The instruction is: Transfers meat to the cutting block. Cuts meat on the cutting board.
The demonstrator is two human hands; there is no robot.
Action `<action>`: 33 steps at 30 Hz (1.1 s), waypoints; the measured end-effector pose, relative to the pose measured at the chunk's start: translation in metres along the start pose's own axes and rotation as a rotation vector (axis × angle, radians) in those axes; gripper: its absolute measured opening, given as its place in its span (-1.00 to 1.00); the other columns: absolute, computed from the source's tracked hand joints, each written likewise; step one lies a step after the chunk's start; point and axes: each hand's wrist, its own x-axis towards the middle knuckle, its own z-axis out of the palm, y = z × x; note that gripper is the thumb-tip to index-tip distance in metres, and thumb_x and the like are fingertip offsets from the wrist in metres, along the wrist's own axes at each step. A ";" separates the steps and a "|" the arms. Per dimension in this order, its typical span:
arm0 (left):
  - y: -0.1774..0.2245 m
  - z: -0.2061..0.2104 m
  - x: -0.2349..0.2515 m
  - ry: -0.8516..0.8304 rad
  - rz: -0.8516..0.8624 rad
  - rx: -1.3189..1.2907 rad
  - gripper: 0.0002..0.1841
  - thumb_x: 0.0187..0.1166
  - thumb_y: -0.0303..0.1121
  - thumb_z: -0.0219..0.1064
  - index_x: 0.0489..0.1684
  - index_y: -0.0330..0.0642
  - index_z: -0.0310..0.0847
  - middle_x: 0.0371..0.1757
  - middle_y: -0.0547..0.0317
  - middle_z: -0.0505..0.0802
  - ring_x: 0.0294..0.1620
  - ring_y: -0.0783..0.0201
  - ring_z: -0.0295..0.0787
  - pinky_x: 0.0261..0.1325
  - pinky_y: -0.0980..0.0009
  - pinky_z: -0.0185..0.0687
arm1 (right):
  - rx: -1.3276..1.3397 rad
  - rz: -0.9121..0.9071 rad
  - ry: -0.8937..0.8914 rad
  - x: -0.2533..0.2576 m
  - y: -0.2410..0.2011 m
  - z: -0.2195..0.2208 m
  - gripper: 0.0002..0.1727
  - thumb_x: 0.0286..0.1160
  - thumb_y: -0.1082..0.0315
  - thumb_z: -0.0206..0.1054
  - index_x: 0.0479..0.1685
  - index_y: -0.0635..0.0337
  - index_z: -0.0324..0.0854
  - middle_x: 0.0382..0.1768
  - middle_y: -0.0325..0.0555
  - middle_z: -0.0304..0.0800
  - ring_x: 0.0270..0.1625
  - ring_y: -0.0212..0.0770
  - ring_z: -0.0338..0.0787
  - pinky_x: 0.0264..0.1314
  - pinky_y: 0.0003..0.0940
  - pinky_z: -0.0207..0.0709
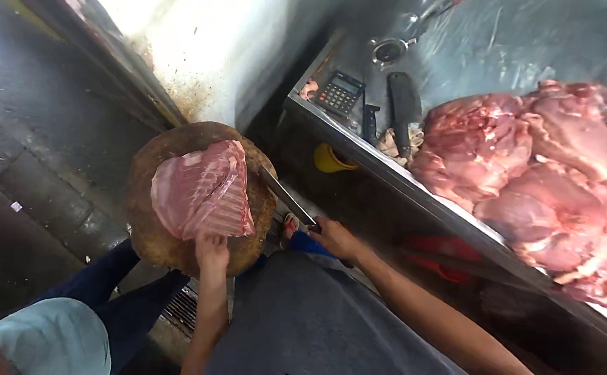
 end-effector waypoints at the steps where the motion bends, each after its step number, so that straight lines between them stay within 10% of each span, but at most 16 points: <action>1: 0.003 0.005 0.006 0.009 -0.051 0.014 -0.45 0.77 0.01 0.12 0.56 -0.17 0.31 0.44 -0.13 0.61 0.36 0.01 0.62 0.33 -0.01 0.59 | -0.016 0.007 -0.012 0.001 0.000 0.003 -0.57 0.71 0.06 0.26 0.25 0.25 0.58 -0.13 0.14 0.76 -0.06 0.10 0.80 0.11 0.18 0.63; 12: -0.005 0.036 0.014 -0.017 0.548 0.386 -0.32 0.25 -0.68 0.46 0.49 -0.42 0.34 0.18 -0.28 0.72 0.09 0.02 0.77 0.06 0.05 0.79 | -0.127 -0.089 -0.069 0.031 0.011 -0.017 -0.58 0.75 0.09 0.22 0.19 0.32 0.55 -0.10 0.24 0.75 0.01 0.21 0.79 0.15 0.25 0.61; 20: 0.033 -0.041 -0.039 0.208 0.417 1.054 -0.34 0.63 -0.14 0.42 0.59 -0.33 0.28 0.10 -0.28 0.80 -0.22 -0.01 0.89 -0.18 0.02 0.87 | -0.130 -0.153 -0.135 0.043 0.024 -0.031 -0.55 0.76 0.04 0.21 0.23 0.30 0.52 -0.08 0.21 0.75 0.01 0.18 0.80 0.15 0.21 0.63; 24: 0.029 0.028 -0.064 0.105 0.715 1.422 -0.59 0.72 -0.24 0.29 0.47 -0.16 0.63 0.36 -0.12 0.79 0.40 -0.04 0.73 0.51 -0.11 0.56 | -0.121 -0.156 -0.174 0.052 0.027 -0.044 -0.53 0.79 0.08 0.20 0.28 0.38 0.49 -0.08 0.26 0.75 -0.03 0.20 0.81 0.13 0.22 0.64; 33: 0.000 0.109 0.042 0.012 0.957 1.538 -0.73 0.60 -0.15 0.41 0.14 0.02 0.83 0.28 0.05 0.81 0.26 0.00 0.78 0.33 -0.12 0.68 | -0.247 -0.132 -0.136 0.043 0.017 -0.072 -0.57 0.74 0.11 0.24 0.30 0.29 0.52 -0.06 0.24 0.76 0.03 0.20 0.80 0.16 0.26 0.63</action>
